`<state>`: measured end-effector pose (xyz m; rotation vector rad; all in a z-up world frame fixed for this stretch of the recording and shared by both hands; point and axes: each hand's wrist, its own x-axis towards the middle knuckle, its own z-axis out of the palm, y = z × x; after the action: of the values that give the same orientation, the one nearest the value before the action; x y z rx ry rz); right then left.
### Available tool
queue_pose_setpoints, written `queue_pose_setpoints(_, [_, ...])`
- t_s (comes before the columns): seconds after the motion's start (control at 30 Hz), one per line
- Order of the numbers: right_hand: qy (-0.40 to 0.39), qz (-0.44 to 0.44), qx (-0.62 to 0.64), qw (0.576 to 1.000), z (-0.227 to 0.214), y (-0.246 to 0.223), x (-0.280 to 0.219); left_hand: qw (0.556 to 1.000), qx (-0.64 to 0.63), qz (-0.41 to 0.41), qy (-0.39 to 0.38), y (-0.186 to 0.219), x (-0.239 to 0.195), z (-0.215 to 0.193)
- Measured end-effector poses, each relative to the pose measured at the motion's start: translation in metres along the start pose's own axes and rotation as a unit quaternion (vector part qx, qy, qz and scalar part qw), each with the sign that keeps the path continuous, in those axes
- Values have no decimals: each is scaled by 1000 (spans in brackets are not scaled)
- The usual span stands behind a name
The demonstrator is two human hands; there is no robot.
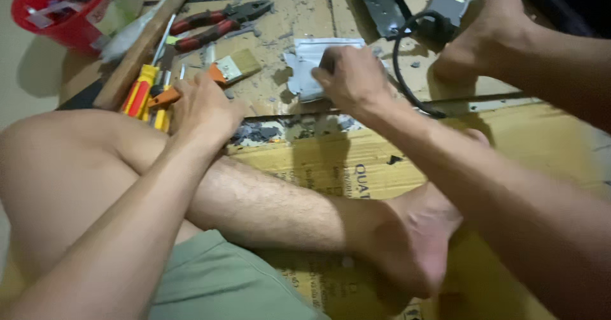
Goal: The person scrapes a gray metal object using a yellow utility knife and a paintbrush. They repeatedly scrape the surface, remove debris, and flip the object to work on different sides.
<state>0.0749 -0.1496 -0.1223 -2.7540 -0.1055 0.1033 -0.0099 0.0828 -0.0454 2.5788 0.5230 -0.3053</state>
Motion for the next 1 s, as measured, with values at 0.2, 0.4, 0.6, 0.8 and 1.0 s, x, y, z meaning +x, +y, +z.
queue_pose_setpoints(0.2, [-99,-176,-159,966,-42,12,36,999,-2,-30,-16,8,-4,-9])
queue_pose_setpoints(0.4, [-119,-128,-201,964,-23,15,45,996,72,20,-44,-16,15,1])
queue_pose_setpoints(0.6, [-212,103,59,970,-55,-22,-21,999,-29,44,-1,-3,-10,-7])
queue_pose_setpoints(0.8, [-155,234,375,884,-51,-22,-66,999,0,28,-24,20,-18,-23])
queue_pose_setpoints(1.0, [-118,279,430,851,-30,-30,-76,989,94,86,-72,51,-31,-13])
